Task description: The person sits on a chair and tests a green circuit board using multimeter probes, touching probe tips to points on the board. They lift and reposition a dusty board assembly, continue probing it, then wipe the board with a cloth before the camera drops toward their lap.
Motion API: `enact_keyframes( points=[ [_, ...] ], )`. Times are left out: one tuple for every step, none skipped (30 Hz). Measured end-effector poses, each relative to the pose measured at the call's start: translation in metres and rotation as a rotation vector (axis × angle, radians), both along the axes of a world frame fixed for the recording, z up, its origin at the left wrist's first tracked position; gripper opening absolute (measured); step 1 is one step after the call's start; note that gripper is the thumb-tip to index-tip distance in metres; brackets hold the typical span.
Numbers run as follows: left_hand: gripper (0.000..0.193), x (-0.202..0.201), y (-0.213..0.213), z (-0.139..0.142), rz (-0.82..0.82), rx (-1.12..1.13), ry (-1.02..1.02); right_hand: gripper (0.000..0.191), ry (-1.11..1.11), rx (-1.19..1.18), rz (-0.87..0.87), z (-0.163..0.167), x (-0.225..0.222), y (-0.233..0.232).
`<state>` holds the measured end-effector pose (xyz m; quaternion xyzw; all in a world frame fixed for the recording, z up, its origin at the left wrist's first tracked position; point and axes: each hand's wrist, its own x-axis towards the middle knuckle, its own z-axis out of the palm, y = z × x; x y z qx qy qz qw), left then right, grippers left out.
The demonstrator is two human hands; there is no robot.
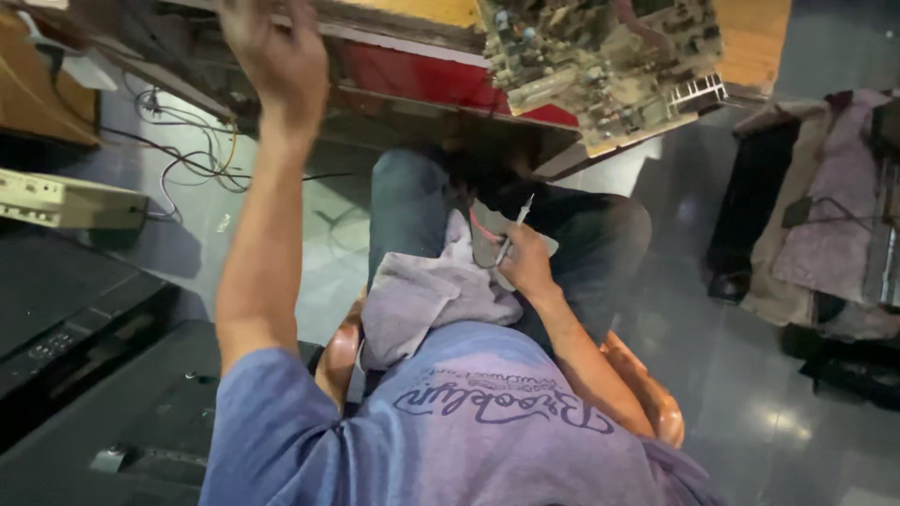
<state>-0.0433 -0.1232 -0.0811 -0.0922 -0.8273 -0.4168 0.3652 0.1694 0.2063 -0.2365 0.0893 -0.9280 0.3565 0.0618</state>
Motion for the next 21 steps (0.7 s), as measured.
enact_keyframes(
  points=[
    [0.017,0.017,0.014,-0.002,-0.111,0.035,0.005,0.018,0.001,0.015,0.035,0.01,0.002,0.003],
    [0.017,0.038,0.029,-0.005,-0.227,0.061,-0.005,0.02,0.084,-0.031,0.07,0.022,0.003,0.007],
    [0.017,0.056,0.044,-0.009,-0.282,0.024,-0.019,0.023,0.166,-0.077,0.107,0.034,0.003,0.011],
    [0.021,0.075,0.059,-0.014,-0.334,-0.012,-0.035,0.026,0.249,-0.122,0.146,0.045,0.003,0.015],
    [0.026,0.09,0.072,-0.018,-0.387,-0.05,-0.051,0.026,0.327,-0.129,0.155,0.056,0.004,0.017],
    [0.029,0.104,0.084,-0.021,-0.476,-0.062,-0.151,0.026,0.404,-0.134,0.161,0.065,0.005,0.019],
    [0.033,0.116,0.094,-0.023,-0.566,-0.075,-0.248,0.027,0.484,-0.138,0.167,0.074,0.006,0.02],
    [0.036,0.125,0.102,-0.024,-0.642,-0.074,-0.258,0.028,0.536,-0.19,0.184,0.08,0.009,0.021],
    [0.039,0.133,0.11,-0.023,-0.718,-0.073,-0.268,0.028,0.588,-0.241,0.202,0.086,0.012,0.02],
    [0.043,0.14,0.115,-0.021,-0.796,-0.072,-0.276,0.029,0.641,-0.291,0.219,0.09,0.015,0.019],
    [0.046,0.145,0.12,-0.018,-0.856,-0.093,-0.279,0.03,0.56,-0.392,0.237,0.094,0.019,0.017],
    [0.048,0.149,0.124,-0.016,-0.915,-0.114,-0.28,0.032,0.477,-0.492,0.257,0.097,0.023,0.016],
    [0.051,0.152,0.126,-0.013,-0.973,-0.137,-0.28,0.033,0.394,-0.593,0.277,0.1,0.026,0.014],
    [0.052,0.155,0.128,-0.011,-0.99,-0.135,-0.309,0.035,0.412,-0.596,0.312,0.103,0.028,0.013],
    [0.054,0.157,0.13,-0.01,-1.006,-0.133,-0.336,0.037,0.43,-0.599,0.348,0.106,0.028,0.012],
    [0.055,0.159,0.131,-0.01,-1.022,-0.132,-0.363,0.039,0.45,-0.602,0.384,0.109,0.028,0.011],
    [0.056,0.16,0.133,-0.011,-0.995,-0.17,-0.285,0.039,0.484,-0.541,0.432,0.113,0.026,0.011],
    [0.057,0.162,0.134,-0.013,-0.967,-0.207,-0.207,0.039,0.517,-0.48,0.479,0.117,0.024,0.011],
    [0.057,0.163,0.135,-0.015,-0.94,-0.243,-0.128,0.04,0.548,-0.417,0.525,0.122,0.021,0.011],
    [0.057,0.163,0.135,-0.018,-0.909,-0.274,-0.128,0.038,0.556,-0.387,0.535,0.125,0.018,0.01],
    [0.058,0.164,0.135,-0.02,-0.877,-0.303,-0.128,0.037,0.563,-0.356,0.544,0.129,0.016,0.009]
  ],
)
